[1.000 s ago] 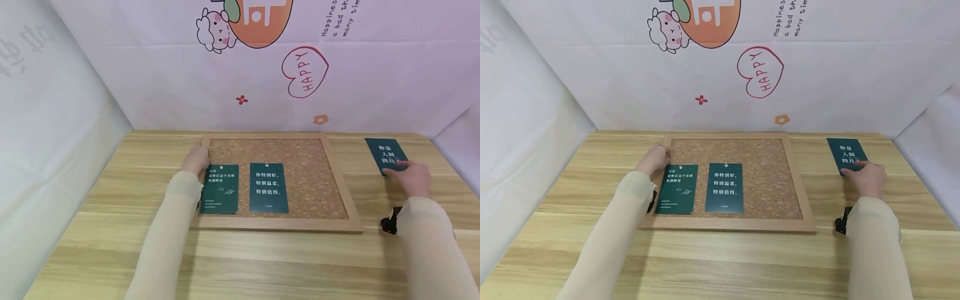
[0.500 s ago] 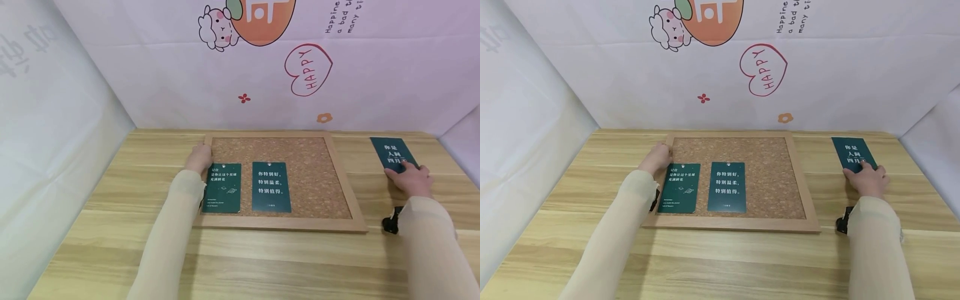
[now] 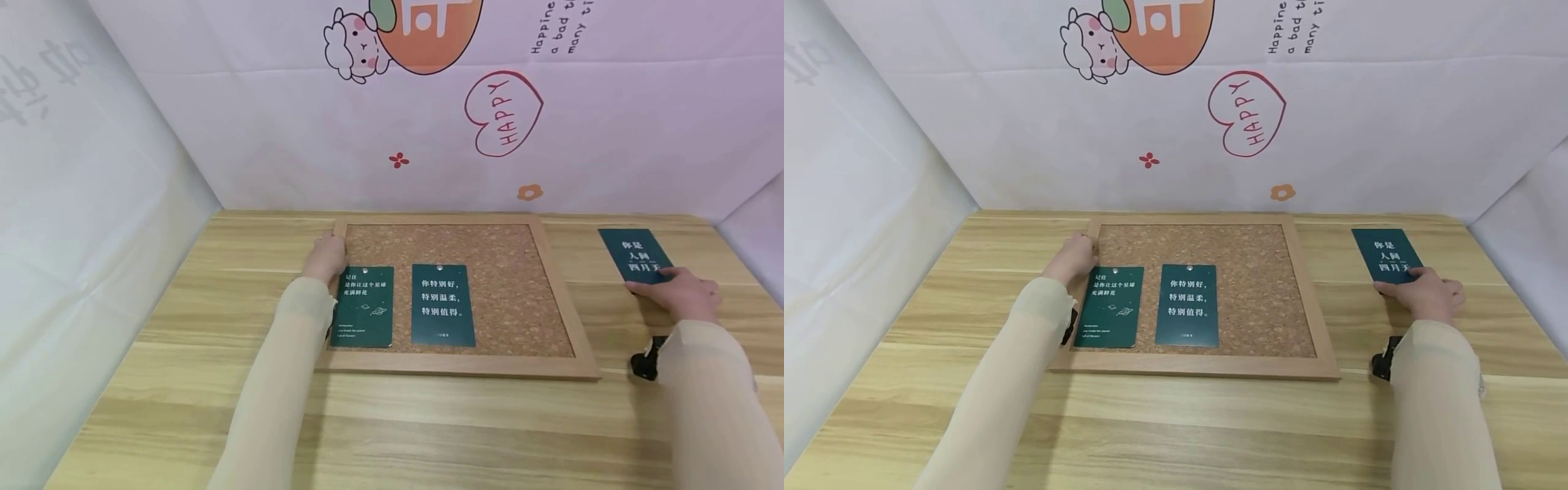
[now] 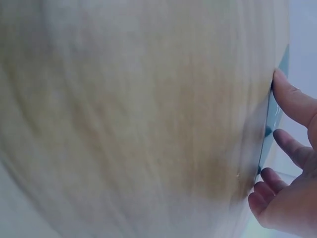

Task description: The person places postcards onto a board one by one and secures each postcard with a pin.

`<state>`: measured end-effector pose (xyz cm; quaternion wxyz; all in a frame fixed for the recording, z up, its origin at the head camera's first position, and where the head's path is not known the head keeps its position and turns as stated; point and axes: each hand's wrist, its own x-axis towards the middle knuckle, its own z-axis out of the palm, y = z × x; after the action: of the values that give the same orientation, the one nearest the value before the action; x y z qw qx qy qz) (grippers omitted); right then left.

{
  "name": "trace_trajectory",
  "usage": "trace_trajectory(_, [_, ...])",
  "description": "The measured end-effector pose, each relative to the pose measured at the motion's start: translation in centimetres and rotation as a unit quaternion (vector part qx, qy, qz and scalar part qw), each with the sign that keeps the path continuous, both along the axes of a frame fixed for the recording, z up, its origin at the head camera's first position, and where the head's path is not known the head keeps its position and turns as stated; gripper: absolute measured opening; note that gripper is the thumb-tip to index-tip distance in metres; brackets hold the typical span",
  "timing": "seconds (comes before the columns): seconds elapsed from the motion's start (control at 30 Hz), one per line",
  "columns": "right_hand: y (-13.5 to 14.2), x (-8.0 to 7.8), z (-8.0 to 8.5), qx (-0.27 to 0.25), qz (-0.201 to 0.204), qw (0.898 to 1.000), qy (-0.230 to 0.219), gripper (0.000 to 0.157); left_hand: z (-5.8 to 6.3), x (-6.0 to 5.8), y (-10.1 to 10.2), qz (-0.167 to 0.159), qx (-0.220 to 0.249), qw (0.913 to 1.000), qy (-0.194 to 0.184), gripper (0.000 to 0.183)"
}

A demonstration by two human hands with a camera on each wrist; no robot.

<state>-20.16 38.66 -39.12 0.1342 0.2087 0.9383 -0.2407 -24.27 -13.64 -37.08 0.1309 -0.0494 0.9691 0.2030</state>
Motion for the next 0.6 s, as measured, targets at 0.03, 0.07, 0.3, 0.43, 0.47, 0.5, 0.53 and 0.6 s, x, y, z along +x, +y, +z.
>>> trace_trajectory(0.03, [-0.1,0.1,0.1,-0.004,-0.005,1.000,-0.003,0.092,0.0,0.0,0.0,0.000,0.000,1.0000,0.000,0.034])
trace_trajectory(0.07, [-0.2,0.1,0.2,-0.005,-0.010,1.000,-0.005,0.092,0.0,0.0,0.0,0.001,0.001,1.0000,-0.001,0.034])
trace_trajectory(0.3, [-0.7,0.5,0.4,-0.028,-0.058,0.998,0.007,0.088,0.1,0.2,0.0,-0.002,-0.002,1.0000,-0.003,0.030])
trace_trajectory(0.43, [-0.3,0.6,0.1,-0.029,-0.080,0.996,0.014,0.093,0.2,0.2,0.0,-0.010,-0.011,0.9999,-0.004,0.030])
trace_trajectory(0.47, [-0.2,0.6,0.0,-0.024,-0.081,0.996,0.015,0.095,0.2,0.2,0.0,-0.011,-0.012,0.9999,-0.004,0.030])
trace_trajectory(0.5, [0.0,0.5,-0.2,-0.020,-0.079,0.997,0.014,0.096,0.2,0.2,0.0,-0.011,-0.011,0.9999,-0.004,0.030])
trace_trajectory(0.53, [0.1,0.5,-0.3,-0.015,-0.075,0.997,0.013,0.096,0.2,0.2,0.0,-0.011,-0.011,0.9999,-0.004,0.030])
trace_trajectory(0.6, [0.5,0.5,-0.4,-0.001,-0.060,0.998,0.014,0.097,0.2,0.2,0.1,-0.009,-0.009,0.9999,-0.004,0.031])
